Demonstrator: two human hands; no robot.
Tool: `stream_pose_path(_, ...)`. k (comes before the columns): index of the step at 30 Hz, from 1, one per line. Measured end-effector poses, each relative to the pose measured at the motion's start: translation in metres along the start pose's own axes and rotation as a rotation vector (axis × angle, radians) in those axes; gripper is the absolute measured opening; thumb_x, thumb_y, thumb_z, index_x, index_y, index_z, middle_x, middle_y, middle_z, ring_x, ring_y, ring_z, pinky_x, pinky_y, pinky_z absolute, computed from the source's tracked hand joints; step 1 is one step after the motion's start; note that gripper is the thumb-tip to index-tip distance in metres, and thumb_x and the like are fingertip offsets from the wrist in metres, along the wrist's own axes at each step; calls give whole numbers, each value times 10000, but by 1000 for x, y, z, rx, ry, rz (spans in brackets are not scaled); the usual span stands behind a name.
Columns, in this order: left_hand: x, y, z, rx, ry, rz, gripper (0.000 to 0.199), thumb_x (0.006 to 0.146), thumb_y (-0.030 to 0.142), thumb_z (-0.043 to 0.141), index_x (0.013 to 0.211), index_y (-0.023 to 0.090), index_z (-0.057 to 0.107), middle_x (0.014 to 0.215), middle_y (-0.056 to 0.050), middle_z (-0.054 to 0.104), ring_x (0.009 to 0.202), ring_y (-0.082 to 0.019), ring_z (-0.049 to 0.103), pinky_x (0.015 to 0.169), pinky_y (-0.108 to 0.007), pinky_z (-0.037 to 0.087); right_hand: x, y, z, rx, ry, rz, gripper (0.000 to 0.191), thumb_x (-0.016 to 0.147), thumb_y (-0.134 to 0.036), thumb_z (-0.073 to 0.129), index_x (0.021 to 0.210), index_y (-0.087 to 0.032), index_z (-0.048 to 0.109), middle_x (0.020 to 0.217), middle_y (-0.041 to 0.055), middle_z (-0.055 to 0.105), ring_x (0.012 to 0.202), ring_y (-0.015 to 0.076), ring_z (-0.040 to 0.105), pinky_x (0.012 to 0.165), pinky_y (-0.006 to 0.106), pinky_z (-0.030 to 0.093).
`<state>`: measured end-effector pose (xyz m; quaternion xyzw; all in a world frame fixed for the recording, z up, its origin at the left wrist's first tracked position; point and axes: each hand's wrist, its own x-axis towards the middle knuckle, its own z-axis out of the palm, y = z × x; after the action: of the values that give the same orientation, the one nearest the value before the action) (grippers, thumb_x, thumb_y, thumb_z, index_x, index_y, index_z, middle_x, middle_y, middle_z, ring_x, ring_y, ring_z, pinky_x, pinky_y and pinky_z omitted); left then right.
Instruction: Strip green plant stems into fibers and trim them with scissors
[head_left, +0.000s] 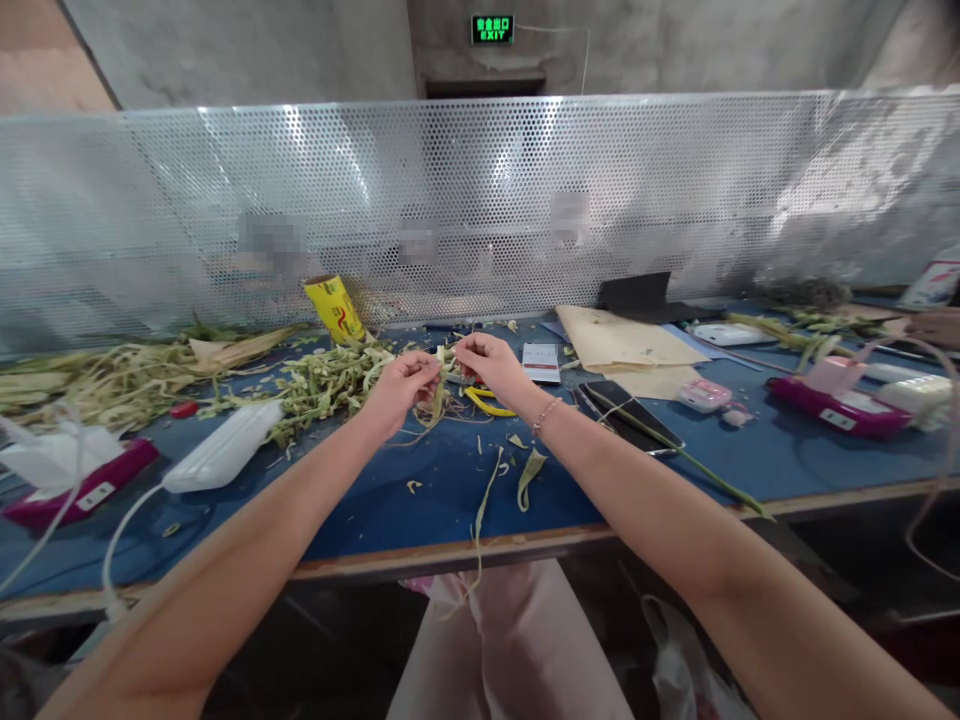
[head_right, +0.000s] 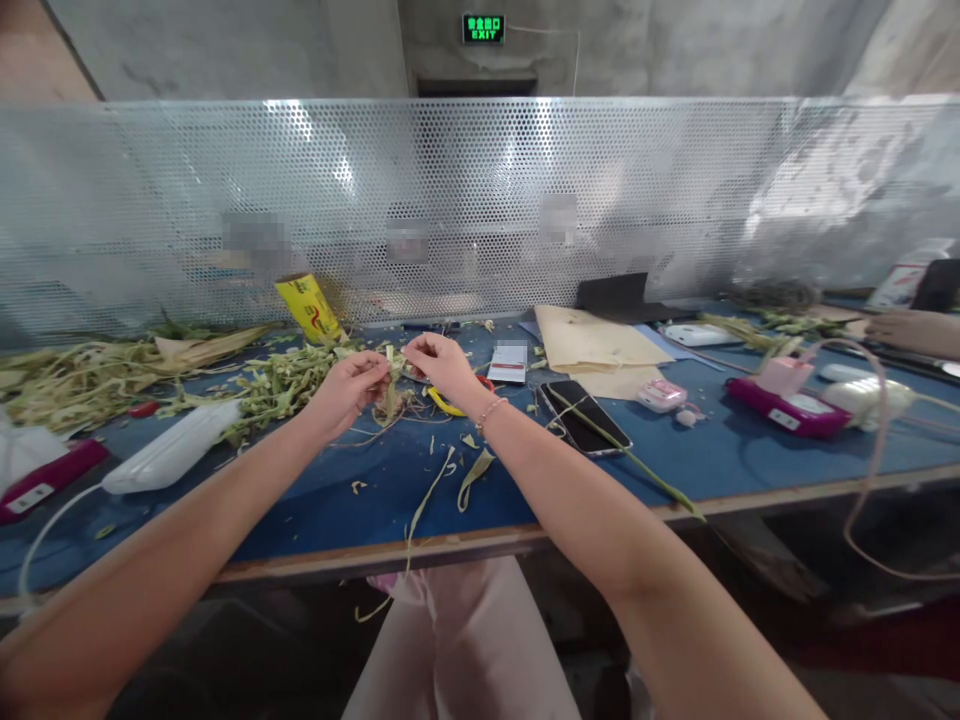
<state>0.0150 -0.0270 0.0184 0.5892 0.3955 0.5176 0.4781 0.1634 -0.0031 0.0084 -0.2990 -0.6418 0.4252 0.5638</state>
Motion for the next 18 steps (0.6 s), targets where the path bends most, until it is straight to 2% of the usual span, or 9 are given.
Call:
stream_pose_path(4, 1, -1, 1, -53, 2, -15, 257, 524, 319, 716, 626, 144, 559, 512, 34, 507, 457, -53, 459, 450, -180, 378, 1, 2, 0, -10, -53, -48, 114, 665, -261, 555, 714, -166, 519, 607, -42, 504, 553, 61, 474, 559, 212, 412)
stream_pose_path(7, 2, -2, 1, -62, 2, -25, 232, 517, 295, 712, 600, 138, 563, 497, 30, 506, 454, -55, 456, 461, -189, 384, 1, 2, 0, -100, -67, -83, 59, 688, -214, 531, 723, -168, 539, 619, -35, 514, 573, 72, 479, 581, 224, 418)
stream_pose_path(13, 0, 0, 3, -41, 17, -41, 171, 524, 228, 682, 556, 131, 544, 469, 31, 494, 431, -52, 439, 453, -194, 373, -2, 1, -2, -293, -18, -296, 64, 712, -222, 573, 724, -192, 628, 815, 18, 549, 788, 112, 514, 676, 245, 428)
stream_pose_path(16, 0, -1, 4, -9, -17, -25, 172, 535, 224, 673, 544, 130, 530, 460, 36, 485, 418, -47, 426, 438, -188, 352, -3, 2, -2, -321, -30, -324, 71, 717, -227, 585, 724, -211, 654, 851, 25, 526, 823, 117, 508, 667, 244, 434)
stream_pose_path(18, 1, -4, 3, 27, -39, -6, 173, 541, 227, 670, 542, 130, 526, 464, 35, 489, 420, -50, 434, 441, -190, 355, -2, 3, -2, -317, -52, -336, 64, 712, -224, 595, 722, -220, 658, 854, 21, 533, 848, 118, 510, 718, 258, 437)
